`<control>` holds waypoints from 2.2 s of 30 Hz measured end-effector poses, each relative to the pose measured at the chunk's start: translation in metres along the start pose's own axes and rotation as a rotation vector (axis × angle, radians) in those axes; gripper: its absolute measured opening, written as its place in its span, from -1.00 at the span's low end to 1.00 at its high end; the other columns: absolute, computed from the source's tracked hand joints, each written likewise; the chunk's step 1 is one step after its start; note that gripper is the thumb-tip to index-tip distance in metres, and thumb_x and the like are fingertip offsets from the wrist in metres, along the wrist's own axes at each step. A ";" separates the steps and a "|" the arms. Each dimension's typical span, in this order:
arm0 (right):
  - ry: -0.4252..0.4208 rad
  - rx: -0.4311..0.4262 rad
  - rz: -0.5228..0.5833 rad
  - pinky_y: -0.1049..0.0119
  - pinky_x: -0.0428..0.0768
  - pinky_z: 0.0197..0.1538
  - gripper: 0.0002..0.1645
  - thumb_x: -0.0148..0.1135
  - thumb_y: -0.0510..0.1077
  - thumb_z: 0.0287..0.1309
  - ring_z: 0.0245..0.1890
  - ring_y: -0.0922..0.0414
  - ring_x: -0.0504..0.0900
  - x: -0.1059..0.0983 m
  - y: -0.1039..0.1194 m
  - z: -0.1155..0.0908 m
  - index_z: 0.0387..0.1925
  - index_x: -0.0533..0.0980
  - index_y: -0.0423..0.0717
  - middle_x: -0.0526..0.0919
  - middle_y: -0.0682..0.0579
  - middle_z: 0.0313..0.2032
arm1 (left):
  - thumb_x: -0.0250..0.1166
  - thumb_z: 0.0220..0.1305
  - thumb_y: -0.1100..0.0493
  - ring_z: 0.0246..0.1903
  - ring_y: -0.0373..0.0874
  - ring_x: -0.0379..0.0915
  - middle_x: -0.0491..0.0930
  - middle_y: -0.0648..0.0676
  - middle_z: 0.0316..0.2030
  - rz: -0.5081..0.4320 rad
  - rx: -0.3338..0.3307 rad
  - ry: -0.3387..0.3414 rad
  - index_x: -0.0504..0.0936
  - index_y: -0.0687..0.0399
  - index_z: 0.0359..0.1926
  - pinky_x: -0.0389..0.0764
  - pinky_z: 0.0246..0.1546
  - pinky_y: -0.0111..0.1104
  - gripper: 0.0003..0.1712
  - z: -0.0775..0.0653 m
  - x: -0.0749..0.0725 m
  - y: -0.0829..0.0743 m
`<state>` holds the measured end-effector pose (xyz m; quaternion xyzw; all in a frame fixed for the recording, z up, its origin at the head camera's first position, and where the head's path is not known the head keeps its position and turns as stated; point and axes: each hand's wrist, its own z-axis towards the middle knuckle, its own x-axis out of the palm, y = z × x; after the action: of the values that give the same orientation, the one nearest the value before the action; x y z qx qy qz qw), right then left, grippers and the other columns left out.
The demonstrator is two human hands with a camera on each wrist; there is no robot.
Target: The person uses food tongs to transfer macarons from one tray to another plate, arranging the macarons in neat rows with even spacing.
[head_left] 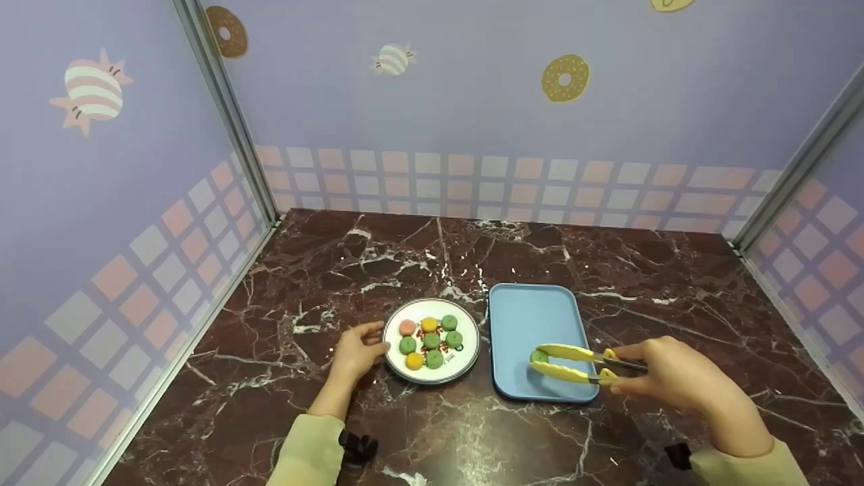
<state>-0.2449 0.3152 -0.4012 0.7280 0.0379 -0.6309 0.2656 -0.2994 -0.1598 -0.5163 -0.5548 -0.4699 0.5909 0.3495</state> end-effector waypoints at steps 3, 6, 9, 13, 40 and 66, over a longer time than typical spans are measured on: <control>-0.024 -0.034 -0.019 0.42 0.43 -0.46 -0.32 0.55 0.16 0.03 -0.59 0.37 0.45 0.001 0.006 0.009 0.12 0.69 -0.13 0.84 0.02 -0.23 | 0.36 0.18 0.47 0.07 0.25 0.66 0.63 0.47 0.08 -0.006 0.002 -0.002 0.56 0.47 0.24 0.86 -0.21 -0.26 -0.44 0.001 0.000 0.001; -0.031 -0.062 -0.026 0.38 0.50 -0.42 -0.34 0.56 0.16 0.02 -0.53 0.36 0.51 0.001 0.011 0.018 0.11 0.70 -0.11 0.84 -0.02 -0.17 | 0.36 0.17 0.47 0.05 0.23 0.66 0.63 0.47 0.07 -0.010 0.003 -0.003 0.55 0.48 0.24 0.86 -0.23 -0.26 -0.43 0.001 0.000 0.001; -0.033 -0.094 -0.041 0.34 0.55 -0.37 -0.33 0.55 0.19 0.02 -0.47 0.37 0.53 0.002 0.017 0.026 0.10 0.71 -0.09 0.84 -0.04 -0.11 | 0.36 0.17 0.48 0.04 0.23 0.67 0.63 0.48 0.06 -0.013 0.004 -0.004 0.55 0.49 0.24 0.86 -0.24 -0.25 -0.43 0.001 0.000 0.001; -0.034 -0.136 -0.042 0.37 0.55 -0.37 -0.33 0.54 0.22 0.02 -0.51 0.41 0.51 0.004 0.025 0.037 0.09 0.71 -0.08 0.83 -0.05 -0.08 | 0.35 0.17 0.48 0.04 0.22 0.67 0.64 0.47 0.07 -0.017 -0.001 -0.005 0.55 0.48 0.24 0.86 -0.24 -0.26 -0.44 0.002 0.001 0.001; 0.035 -0.269 -0.084 0.21 0.74 -0.28 -0.46 0.56 0.13 0.06 -0.27 0.07 0.77 0.029 0.068 0.093 0.06 0.74 0.04 0.84 0.03 -0.10 | 0.35 0.17 0.47 0.06 0.26 0.66 0.63 0.48 0.08 -0.015 0.007 0.010 0.54 0.50 0.24 0.86 -0.19 -0.22 -0.43 -0.001 0.001 -0.002; 0.079 -0.229 -0.041 0.30 0.66 -0.33 -0.41 0.55 0.15 0.07 -0.37 0.24 0.69 0.026 0.070 0.099 0.11 0.72 0.01 0.83 -0.02 -0.09 | 0.35 0.17 0.47 0.07 0.23 0.66 0.63 0.47 0.09 -0.036 0.002 0.006 0.55 0.49 0.24 0.86 -0.21 -0.25 -0.43 -0.001 -0.001 -0.001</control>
<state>-0.3012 0.2049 -0.4076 0.7164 0.1351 -0.5984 0.3324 -0.2988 -0.1599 -0.5152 -0.5477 -0.4781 0.5834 0.3620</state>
